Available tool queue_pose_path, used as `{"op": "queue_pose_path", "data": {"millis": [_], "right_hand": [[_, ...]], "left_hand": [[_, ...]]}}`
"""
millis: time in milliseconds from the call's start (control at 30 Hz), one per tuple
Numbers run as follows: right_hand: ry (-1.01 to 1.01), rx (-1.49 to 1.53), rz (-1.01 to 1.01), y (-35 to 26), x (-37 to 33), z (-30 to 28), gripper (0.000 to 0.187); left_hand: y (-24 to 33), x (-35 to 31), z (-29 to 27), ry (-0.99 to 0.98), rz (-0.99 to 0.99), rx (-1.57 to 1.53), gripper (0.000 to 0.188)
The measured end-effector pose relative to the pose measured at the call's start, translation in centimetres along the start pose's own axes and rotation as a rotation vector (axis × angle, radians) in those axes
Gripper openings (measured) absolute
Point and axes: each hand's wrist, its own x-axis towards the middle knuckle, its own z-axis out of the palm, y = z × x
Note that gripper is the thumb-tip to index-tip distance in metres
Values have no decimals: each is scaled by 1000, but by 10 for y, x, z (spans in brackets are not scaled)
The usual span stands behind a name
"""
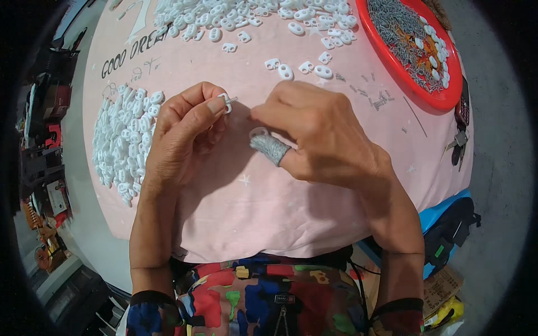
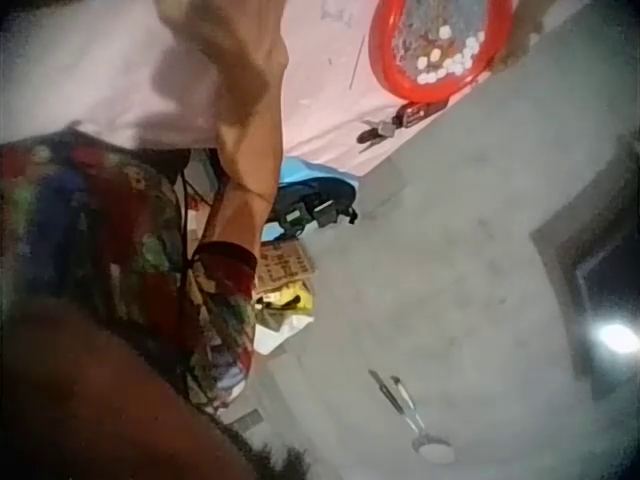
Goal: The person assembles plastic cord locks by inserting springs into plastic toggle pieces and pressing the components together by hand.
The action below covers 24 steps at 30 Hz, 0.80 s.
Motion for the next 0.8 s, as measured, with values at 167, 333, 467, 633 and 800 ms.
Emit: {"op": "queue_pose_path", "data": {"millis": [167,333,467,633,800], "right_hand": [[-142,-91,13,5,-3,3,11],[-24,367,521,-16,1,0,8],[104,717,686,-10,0,2,12],[97,875,838,-15,5,-9,15],[114,1005,887,-11,3,-11,16]], "left_hand": [[2,0,0,13,12,25,14],[0,-1,2,36,92,-5,13],[-2,-1,1,34,152,70,12],[-3,-4,6,5,147,106,12],[-4,-3,8,57,147,121,13]]}}
